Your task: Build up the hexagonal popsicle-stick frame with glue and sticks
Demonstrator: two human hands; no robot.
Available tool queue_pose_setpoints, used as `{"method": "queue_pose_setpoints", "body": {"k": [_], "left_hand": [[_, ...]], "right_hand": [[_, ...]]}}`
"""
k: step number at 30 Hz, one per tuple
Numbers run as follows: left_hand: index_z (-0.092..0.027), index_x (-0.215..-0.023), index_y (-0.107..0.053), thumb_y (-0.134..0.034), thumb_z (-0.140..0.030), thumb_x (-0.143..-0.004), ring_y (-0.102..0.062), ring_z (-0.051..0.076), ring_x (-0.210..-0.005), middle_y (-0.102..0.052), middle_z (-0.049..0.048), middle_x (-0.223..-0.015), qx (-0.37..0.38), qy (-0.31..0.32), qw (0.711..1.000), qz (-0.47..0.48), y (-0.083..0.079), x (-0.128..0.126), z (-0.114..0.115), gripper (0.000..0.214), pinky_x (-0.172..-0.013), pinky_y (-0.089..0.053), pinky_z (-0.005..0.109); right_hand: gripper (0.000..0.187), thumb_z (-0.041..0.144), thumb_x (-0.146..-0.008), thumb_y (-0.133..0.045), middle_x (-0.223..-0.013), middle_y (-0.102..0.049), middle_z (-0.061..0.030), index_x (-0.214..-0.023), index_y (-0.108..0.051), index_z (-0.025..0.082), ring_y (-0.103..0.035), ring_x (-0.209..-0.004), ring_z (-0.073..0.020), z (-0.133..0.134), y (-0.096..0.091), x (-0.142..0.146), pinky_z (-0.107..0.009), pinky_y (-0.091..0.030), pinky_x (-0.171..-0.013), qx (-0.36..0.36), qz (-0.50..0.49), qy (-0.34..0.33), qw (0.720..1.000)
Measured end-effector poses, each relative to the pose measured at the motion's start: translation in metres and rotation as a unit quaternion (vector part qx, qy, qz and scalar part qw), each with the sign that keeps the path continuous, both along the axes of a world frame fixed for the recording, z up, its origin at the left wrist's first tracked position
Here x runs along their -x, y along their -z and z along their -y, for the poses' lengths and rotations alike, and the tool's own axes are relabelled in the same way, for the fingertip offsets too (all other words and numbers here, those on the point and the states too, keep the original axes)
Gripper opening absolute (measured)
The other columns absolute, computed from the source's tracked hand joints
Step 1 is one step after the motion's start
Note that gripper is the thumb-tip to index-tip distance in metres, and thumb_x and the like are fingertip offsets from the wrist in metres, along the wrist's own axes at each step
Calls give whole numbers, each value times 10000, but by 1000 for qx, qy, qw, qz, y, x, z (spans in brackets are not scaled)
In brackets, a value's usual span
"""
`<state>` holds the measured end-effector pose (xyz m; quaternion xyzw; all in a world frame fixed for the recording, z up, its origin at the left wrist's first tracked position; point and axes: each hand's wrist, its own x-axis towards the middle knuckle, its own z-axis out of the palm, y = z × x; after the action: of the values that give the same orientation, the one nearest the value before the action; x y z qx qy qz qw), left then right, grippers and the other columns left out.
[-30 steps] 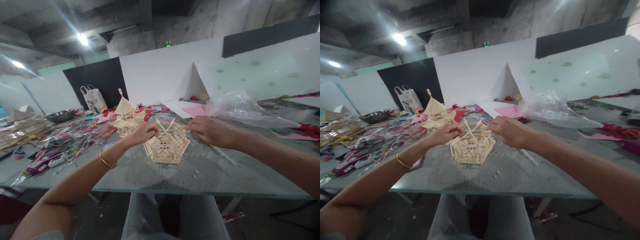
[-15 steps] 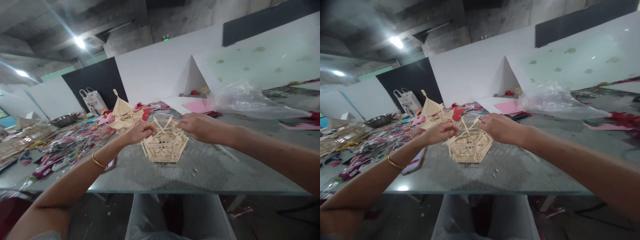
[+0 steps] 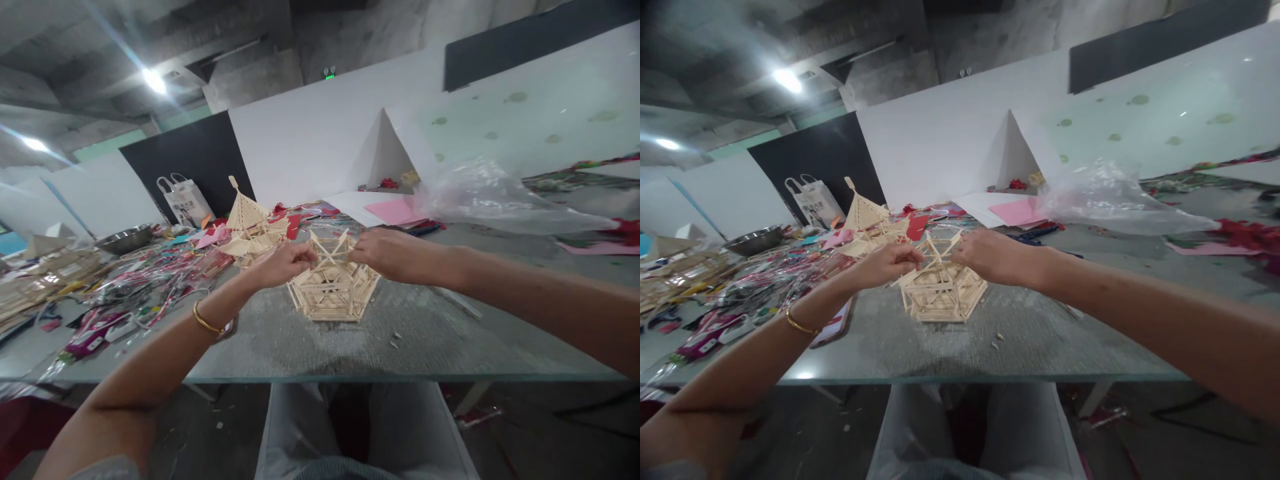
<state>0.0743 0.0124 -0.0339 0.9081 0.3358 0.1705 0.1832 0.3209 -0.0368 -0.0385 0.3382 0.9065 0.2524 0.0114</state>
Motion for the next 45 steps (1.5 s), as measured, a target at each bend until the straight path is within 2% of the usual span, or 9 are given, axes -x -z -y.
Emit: {"method": "queue_pose_setpoints", "body": {"k": [6, 13, 27, 33, 40, 45], "left_hand": [[-160, -915, -645, -502, -173, -776, -617, 125, -756, -714, 36, -848, -9, 14, 1000, -1, 0, 1, -2, 200, -723, -465, 249], [-156, -913, -651, -508, -176, -773, -629, 139, -788, -712, 33, -849, -13, 12, 1000, -2, 2, 1, -5, 201, -719, -466, 251], [-150, -941, -674, -493, -158, -780, -616, 138, -760, -709, 49, -859, -43, 5, 999, -32, 3, 0, -7, 243, -699, -439, 251], [-161, -933, -698, -491, -172, -782, -595, 138, -732, -703, 37, -824, -79, 31, 995, -59, -3, -4, -9, 256, -675, -415, 252], [-144, -925, -722, -481, -121, -761, -620, 136, -770, -730, 53, -877, -108, 46, 988, -98, -16, -22, -5, 292, -704, -418, 238], [-141, -911, -740, -512, -122, -728, -623, 143, -787, -740, 59, -895, -103, 66, 981, -154, -16, -29, -10, 293, -710, -411, 237]], "right_hand": [[416, -71, -802, -461, -795, -590, -34, -1064, -657, 186, -530, -765, -186, -7, -1, -1, -303, -369, -675, 13, -22, -26, 999], [499, -93, -766, -441, -795, -568, -28, -1080, -671, 219, -522, -745, -167, -11, -3, -1, -282, -346, -645, 32, -38, -25, 998], [528, -96, -729, -420, -774, -569, -35, -1073, -684, 206, -503, -716, -161, -14, -3, -2, -271, -354, -636, 49, -49, -40, 997], [499, -98, -742, -426, -751, -553, -35, -1053, -689, 191, -502, -714, -161, -12, -5, -1, -261, -354, -636, 54, -51, -43, 996], [490, -60, -738, -415, -702, -524, -21, -1038, -691, 211, -480, -648, -144, -15, -5, -2, -239, -334, -589, 50, -59, -55, 995], [513, -60, -711, -404, -685, -527, -24, -1050, -692, 198, -454, -599, -141, -14, -6, -1, -240, -325, -568, 40, -48, -53, 997]]}}
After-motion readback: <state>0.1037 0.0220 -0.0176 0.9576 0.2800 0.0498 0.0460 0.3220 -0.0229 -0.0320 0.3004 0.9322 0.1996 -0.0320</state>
